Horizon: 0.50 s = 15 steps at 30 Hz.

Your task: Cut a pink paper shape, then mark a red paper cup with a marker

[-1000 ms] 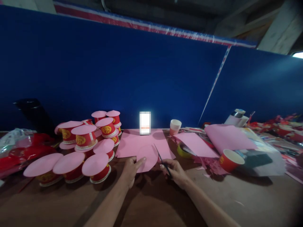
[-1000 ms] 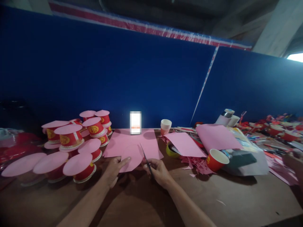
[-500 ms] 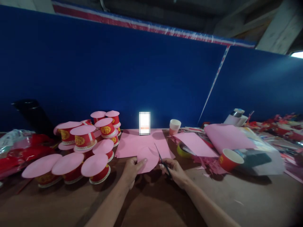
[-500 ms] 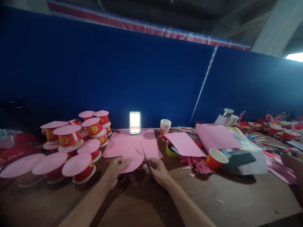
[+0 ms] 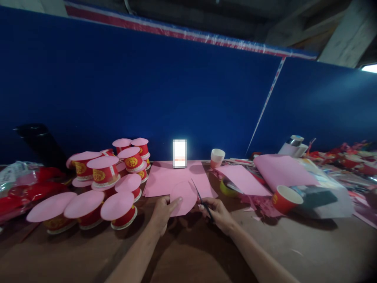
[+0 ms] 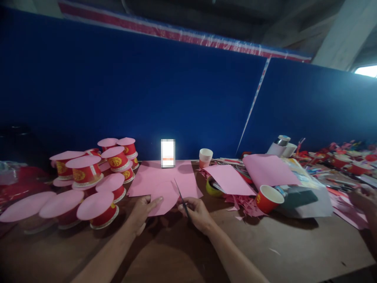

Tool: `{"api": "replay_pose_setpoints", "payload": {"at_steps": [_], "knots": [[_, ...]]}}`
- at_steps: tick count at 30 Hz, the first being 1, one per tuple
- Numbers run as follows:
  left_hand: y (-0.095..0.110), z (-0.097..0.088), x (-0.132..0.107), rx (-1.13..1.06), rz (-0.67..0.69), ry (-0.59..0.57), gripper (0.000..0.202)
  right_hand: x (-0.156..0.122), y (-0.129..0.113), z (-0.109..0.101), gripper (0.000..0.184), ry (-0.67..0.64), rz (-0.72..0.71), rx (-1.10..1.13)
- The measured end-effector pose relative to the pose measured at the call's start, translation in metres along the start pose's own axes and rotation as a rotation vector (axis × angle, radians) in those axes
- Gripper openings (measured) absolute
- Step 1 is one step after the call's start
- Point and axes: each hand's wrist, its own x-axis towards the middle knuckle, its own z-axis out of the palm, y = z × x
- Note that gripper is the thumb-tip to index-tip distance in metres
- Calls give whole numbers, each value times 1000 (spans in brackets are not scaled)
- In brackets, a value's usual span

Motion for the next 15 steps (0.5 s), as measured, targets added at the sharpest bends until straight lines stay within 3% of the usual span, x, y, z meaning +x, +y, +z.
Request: {"api": "replay_pose_setpoints", "payload": {"at_steps": [15], "knots": [[-1,-3,3,46,37,6,33,1,3,-1,38,-18,-27,-7]]}}
